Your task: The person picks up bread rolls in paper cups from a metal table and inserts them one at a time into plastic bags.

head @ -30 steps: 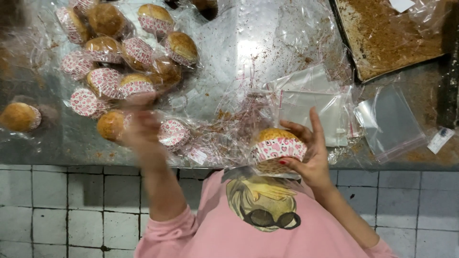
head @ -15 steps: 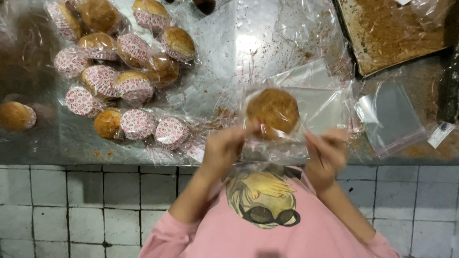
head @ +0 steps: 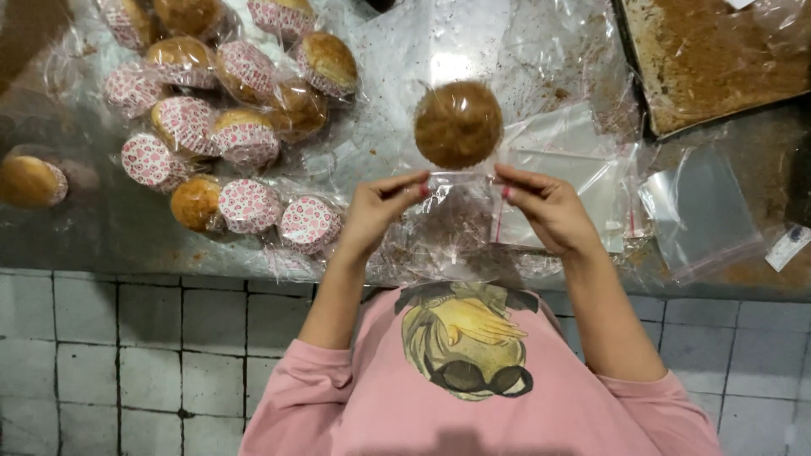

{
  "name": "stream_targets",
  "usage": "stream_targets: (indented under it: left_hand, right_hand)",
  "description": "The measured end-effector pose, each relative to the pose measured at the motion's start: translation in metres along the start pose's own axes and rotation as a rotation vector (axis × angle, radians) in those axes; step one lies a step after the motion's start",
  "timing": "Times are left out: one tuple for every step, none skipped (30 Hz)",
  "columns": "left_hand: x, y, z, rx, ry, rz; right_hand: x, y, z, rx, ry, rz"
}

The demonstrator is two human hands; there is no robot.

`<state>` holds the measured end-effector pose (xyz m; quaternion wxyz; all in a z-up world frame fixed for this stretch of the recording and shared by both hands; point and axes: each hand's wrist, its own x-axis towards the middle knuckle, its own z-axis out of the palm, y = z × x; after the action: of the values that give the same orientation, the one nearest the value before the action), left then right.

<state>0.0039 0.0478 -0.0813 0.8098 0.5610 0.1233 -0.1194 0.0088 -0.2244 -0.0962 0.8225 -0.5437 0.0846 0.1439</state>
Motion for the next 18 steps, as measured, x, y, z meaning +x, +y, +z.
stream_targets:
  left_hand:
    - [-0.007, -0.001, -0.002, 0.139, 0.005, 0.006]
    - [-0.012, -0.002, -0.004, 0.277, 0.005, 0.011]
    - [-0.012, -0.005, -0.007, 0.274, 0.007, 0.003]
    - [-0.013, -0.009, -0.011, 0.285, 0.020, -0.039]
    - [-0.016, -0.012, -0.015, 0.295, 0.034, -0.081]
    - [-0.008, -0.026, -0.023, 0.294, 0.039, -0.088]
    - [-0.001, -0.040, -0.031, 0.224, 0.063, -0.180]
    - [0.010, -0.052, -0.038, 0.154, 0.084, -0.266]
    - [0.019, -0.071, -0.048, 0.152, 0.086, -0.267]
    - [0.028, -0.090, -0.059, 0.205, 0.088, -0.186]
    - [0.037, -0.109, -0.069, 0.258, 0.091, -0.106]
    - [0.044, -0.115, -0.069, 0.257, 0.090, -0.105]
    - [0.051, -0.121, -0.069, 0.260, 0.110, -0.061]
    - [0.058, -0.128, -0.068, 0.263, 0.129, -0.017]
    - [0.063, -0.132, -0.067, 0.263, 0.127, -0.017]
    - [0.069, -0.135, -0.068, 0.324, 0.162, 0.052]
    - [0.075, -0.138, -0.069, 0.385, 0.197, 0.122]
    - [0.068, -0.117, -0.067, 0.386, 0.200, 0.126]
  right_hand:
    - [-0.001, 0.009, -0.005, -0.024, 0.001, 0.044]
    - [-0.001, 0.018, -0.011, -0.049, 0.005, 0.087]
    - [-0.001, 0.018, -0.014, -0.050, 0.008, 0.094]
    - [-0.002, 0.019, -0.016, -0.040, 0.006, 0.191]
    - [-0.003, 0.020, -0.018, -0.030, 0.004, 0.287]
    - [0.004, 0.022, -0.014, -0.030, 0.003, 0.296]
    - [0.011, 0.024, -0.009, -0.033, -0.019, 0.365]
    - [0.020, 0.025, -0.005, -0.038, -0.041, 0.427]
    - [0.032, 0.035, -0.009, -0.039, -0.042, 0.430]
    - [0.043, 0.046, -0.014, -0.114, -0.046, 0.383]
    - [0.054, 0.056, -0.018, -0.189, -0.050, 0.336]
    - [0.063, 0.066, -0.019, -0.189, -0.050, 0.336]
    - [0.072, 0.076, -0.021, -0.341, -0.025, 0.214]
    - [0.081, 0.085, -0.022, -0.491, 0.001, 0.090]
    - [0.082, 0.091, -0.024, -0.491, 0.002, 0.090]
    - [0.085, 0.097, -0.025, -0.634, -0.016, -0.022]
    - [0.088, 0.102, -0.025, -0.775, -0.034, -0.136]
    - [0.082, 0.103, -0.026, -0.775, -0.038, -0.139]
